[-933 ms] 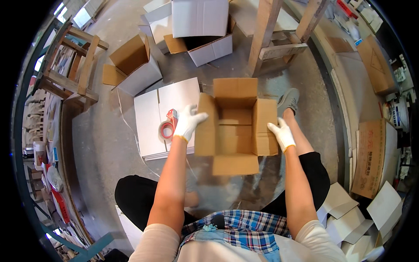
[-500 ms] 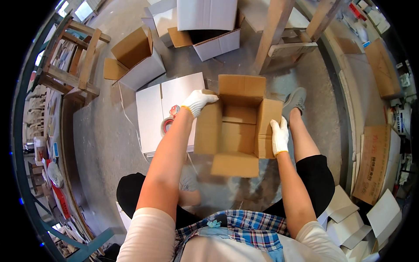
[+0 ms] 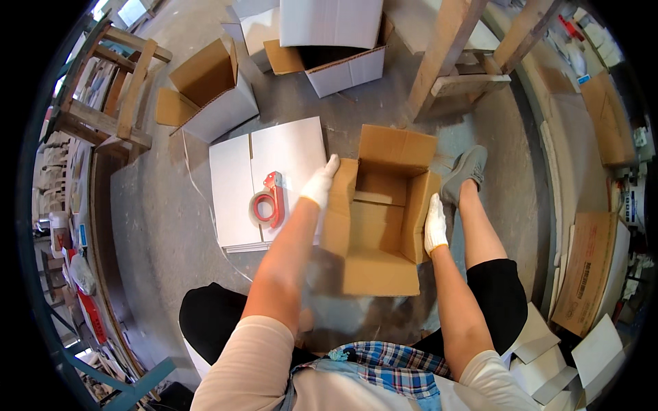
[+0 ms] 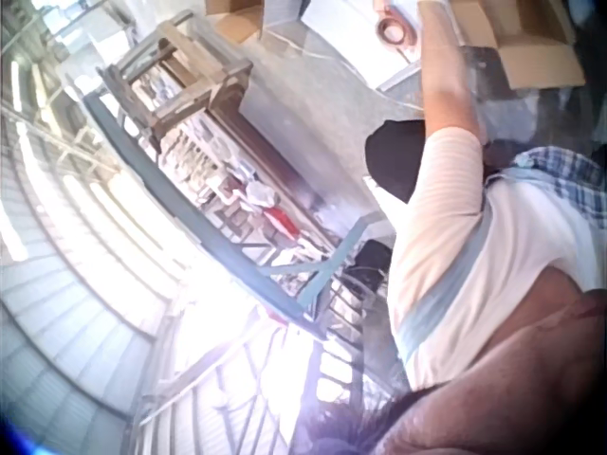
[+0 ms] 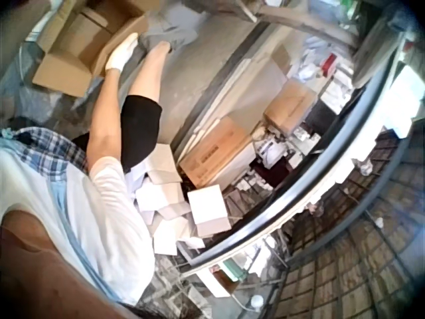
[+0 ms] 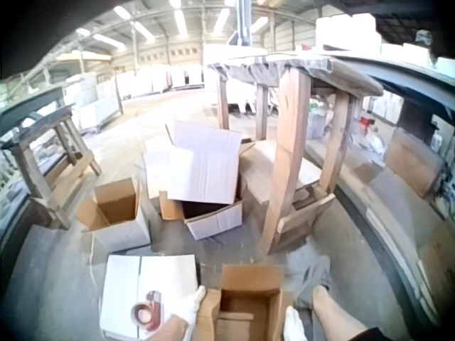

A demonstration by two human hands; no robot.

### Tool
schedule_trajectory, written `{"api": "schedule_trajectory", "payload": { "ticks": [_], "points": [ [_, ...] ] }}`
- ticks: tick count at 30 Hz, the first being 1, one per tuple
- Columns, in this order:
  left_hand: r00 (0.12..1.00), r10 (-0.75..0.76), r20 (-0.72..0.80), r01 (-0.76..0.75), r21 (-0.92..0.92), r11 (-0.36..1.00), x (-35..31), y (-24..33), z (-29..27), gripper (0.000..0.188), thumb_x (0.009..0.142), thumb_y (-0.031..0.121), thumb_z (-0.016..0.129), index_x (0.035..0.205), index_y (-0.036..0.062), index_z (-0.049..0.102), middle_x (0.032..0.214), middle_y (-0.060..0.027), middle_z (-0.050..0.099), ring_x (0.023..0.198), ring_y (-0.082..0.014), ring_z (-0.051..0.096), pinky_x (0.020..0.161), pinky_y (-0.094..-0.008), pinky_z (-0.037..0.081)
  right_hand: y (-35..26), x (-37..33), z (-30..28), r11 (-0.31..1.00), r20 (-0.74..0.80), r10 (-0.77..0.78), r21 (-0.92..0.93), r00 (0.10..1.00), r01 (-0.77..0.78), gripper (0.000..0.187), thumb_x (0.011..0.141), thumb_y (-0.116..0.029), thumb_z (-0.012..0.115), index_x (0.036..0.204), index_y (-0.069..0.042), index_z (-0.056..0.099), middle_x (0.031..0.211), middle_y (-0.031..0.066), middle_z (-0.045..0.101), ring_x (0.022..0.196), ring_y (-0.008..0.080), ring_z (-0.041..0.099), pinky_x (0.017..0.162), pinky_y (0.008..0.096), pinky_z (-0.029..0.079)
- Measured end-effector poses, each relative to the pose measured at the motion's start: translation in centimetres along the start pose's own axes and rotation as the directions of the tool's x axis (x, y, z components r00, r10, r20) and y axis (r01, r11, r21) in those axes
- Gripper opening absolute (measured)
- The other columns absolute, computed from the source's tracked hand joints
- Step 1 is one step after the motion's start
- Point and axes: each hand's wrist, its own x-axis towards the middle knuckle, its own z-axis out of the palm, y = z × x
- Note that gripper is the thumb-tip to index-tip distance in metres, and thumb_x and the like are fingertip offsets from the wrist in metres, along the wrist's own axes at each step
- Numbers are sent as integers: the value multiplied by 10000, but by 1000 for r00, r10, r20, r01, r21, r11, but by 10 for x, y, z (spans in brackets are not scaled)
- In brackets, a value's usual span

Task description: The person assembles white cardboard boxes by folding flaps and sealing them with a tape dispenser. They then place each completed box into a larger brown cardboard box. The process is repeated multiple times.

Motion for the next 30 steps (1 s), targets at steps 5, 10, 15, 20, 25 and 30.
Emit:
{"api": "schedule_trajectory", "payload": {
  "ticks": [5,10,15,20,25,30],
  "points": [
    [985,54,-164,-10,259,966,-13,15,62,907,986,722,342,1132,-104,687,1102,-275,709,1132,-390,638,993,-431,443,30,-16,-2,995,-113,-3,-99,994,-8,800,1036,-615,356,1489,44,406,1539,200,433,1428,325,385,1177,385,275],
    [952,174,-253,72,735,675,-30,24,29,694,1042,569,288,1247,-6,621,1217,-292,652,1174,-426,614,1026,-485,454,3,-43,-4,1000,-102,14,11,995,-13,775,1015,-589,471,1421,71,485,1418,182,558,1299,299,512,1106,392,364],
    [873,444,-202,-42,875,482,-101,101,-4,670,982,546,494,1322,-33,489,1135,-311,647,1079,-438,635,965,-496,479,-60,-43,-47,935,368,-61,346,928,-75,554,968,-372,677,1301,64,599,1221,137,667,1082,204,632,939,342,494],
    [682,729,65,-359,898,256,-204,186,-36,519,956,434,585,1188,-30,575,1063,-251,638,1013,-402,624,891,-493,494,-147,-59,-48,1000,471,0,-5,882,3,388,946,-274,697,1170,39,651,1034,88,715,833,152,677,688,286,533],
    [205,942,266,-818,575,16,-350,222,-41,322,862,188,708,1123,1,677,992,-189,696,934,-375,668,827,-449,528,-248,-89,-16,925,397,-312,334,863,181,365,955,-253,679,1175,36,642,1006,102,714,839,201,689,734,318,544],
    [-203,927,315,-761,545,-352,-413,225,-75,390,717,157,786,1046,-10,660,795,-86,604,683,-270,617,618,-385,501,-350,-142,94,794,500,-456,603,736,82,336,1015,-257,627,1265,-34,606,1212,75,673,1091,185,653,900,318,539]
  ]
}}
